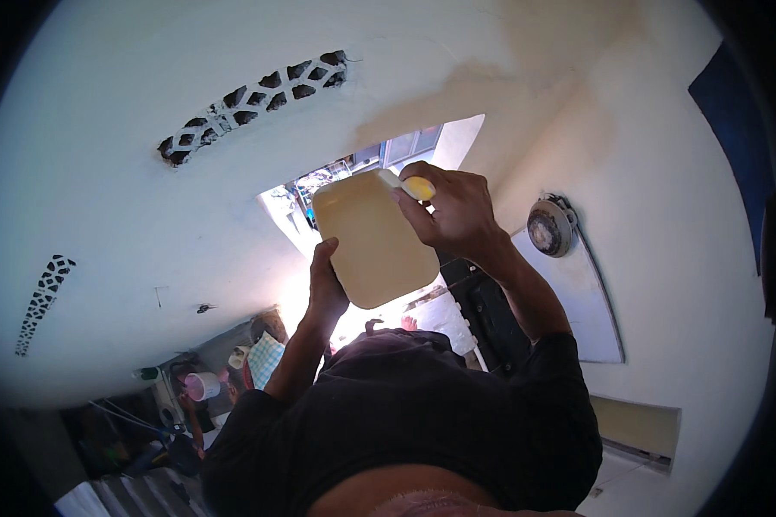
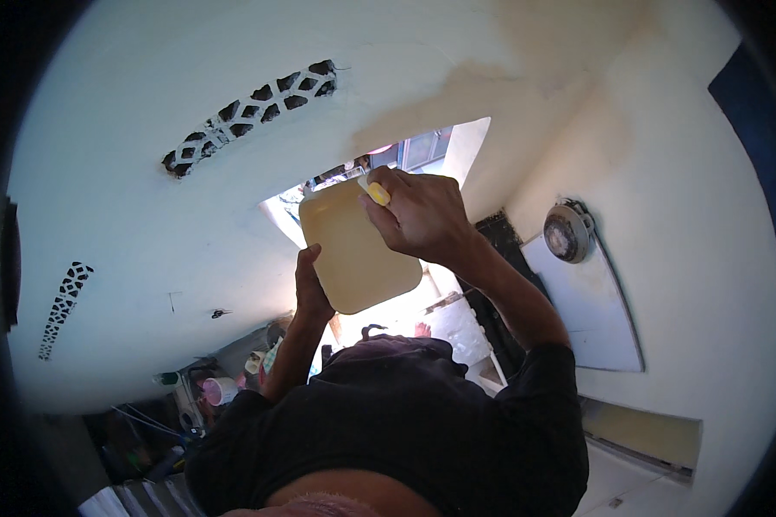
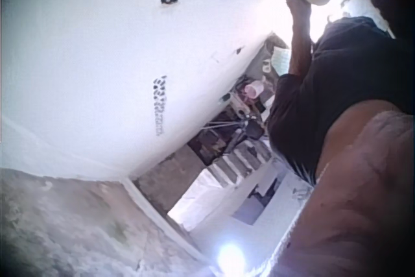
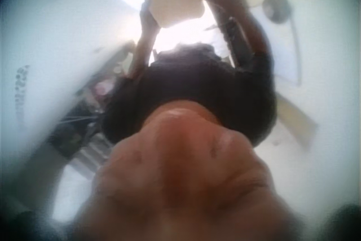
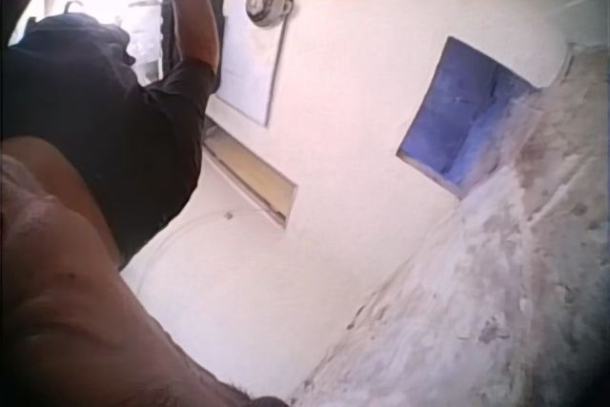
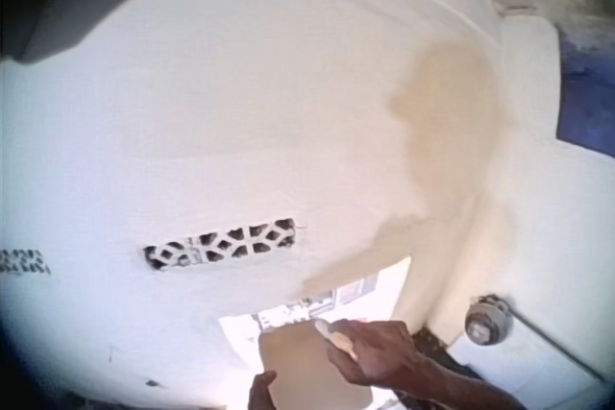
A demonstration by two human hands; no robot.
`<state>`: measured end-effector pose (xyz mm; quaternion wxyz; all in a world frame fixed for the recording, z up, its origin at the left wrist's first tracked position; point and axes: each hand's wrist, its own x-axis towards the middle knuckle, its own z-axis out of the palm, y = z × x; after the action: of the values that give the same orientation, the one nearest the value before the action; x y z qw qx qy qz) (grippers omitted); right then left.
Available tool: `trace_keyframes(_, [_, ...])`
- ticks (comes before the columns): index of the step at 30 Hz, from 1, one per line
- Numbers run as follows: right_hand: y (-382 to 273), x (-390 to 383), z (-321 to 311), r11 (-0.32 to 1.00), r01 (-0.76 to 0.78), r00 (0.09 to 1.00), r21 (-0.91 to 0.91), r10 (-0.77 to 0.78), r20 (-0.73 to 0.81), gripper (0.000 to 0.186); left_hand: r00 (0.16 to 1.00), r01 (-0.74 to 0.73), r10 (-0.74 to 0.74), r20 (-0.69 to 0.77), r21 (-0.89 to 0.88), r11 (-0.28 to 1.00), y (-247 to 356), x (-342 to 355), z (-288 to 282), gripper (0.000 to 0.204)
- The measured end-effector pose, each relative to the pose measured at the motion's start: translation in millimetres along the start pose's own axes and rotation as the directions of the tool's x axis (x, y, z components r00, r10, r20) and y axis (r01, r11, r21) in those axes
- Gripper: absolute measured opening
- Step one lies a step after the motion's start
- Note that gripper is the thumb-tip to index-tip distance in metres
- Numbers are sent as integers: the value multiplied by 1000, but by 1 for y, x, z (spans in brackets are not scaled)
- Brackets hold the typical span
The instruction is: The person uses a paint brush to apply white paint to the ceiling and walls around a window and a decorative vent using a small container of paint.
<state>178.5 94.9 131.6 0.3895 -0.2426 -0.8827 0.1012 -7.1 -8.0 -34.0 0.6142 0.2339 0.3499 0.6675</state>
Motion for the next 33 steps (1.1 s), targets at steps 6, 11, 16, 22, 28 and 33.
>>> trace_keyframes(6, [7,21,-11,986,112,967,120,-136,215,18,1000,4,-5,-15,-71,997,0,-2,5,52])
trace_keyframes(11, [15,27,-1,977,173,959,122,-196,207,22,998,21,-19,55,-28,999,9,-5,18,51])
trace_keyframes(16, [6,25,-15,984,172,971,39,-176,163,19,1000,24,-24,-5,-26,999,15,-7,27,46])
trace_keyframes(22, [-9,-2,-13,826,-185,982,532,182,59,15,998,-55,54,37,28,998,9,-1,16,48])
trace_keyframes(28, [-35,-34,18,869,-146,989,473,136,56,12,998,34,-41,-48,-149,988,24,-4,40,52])
trace_keyframes(33, [-36,-41,20,683,-377,920,625,354,168,9,999,33,-33,2,-95,995,21,-3,26,53])
